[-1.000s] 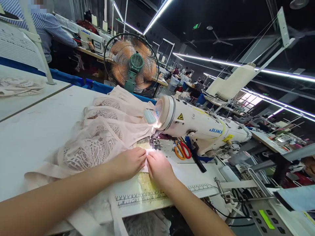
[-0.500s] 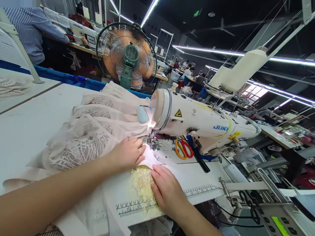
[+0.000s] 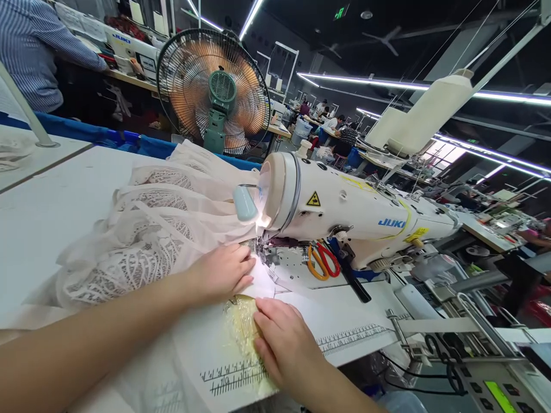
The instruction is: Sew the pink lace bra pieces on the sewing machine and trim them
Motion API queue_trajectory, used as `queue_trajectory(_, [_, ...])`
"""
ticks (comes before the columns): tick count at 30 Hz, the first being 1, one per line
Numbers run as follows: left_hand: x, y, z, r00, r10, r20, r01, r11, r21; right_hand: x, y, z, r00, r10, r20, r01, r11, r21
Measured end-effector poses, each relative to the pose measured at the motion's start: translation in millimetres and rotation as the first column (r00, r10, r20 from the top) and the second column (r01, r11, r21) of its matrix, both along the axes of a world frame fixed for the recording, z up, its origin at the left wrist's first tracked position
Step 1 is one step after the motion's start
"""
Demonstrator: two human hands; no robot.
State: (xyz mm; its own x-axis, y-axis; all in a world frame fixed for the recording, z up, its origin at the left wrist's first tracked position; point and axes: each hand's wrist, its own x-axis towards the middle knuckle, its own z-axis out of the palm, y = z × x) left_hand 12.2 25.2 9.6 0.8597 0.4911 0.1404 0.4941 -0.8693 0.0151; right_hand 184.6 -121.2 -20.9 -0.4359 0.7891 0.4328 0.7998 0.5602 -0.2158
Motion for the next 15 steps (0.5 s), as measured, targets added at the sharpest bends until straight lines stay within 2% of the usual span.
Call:
queue_trajectory(6, [2.9,5.2,4.9,0.999,0.010,-0.049,-0.010,1.000,-0.008,-2.9,3.0,0.8,0.999,-0.018,-0.026,0.018,1.000,-0.010])
queue_trajectory(12, [0.1,16.8,-10.6,0.999,-0.031,0.029,0.030,0.998,0.048,-3.2,4.9,2.1,1.000,-0.013,-0.013,0.012,0.999,-0.044])
queue_trajectory(15, [-1.6,25.8,-11.2,0.998,-0.067,0.020,0.066,0.995,0.073,-5.6,6.6,1.3,0.999,-0.032,-0.019,0.031,0.998,-0.060])
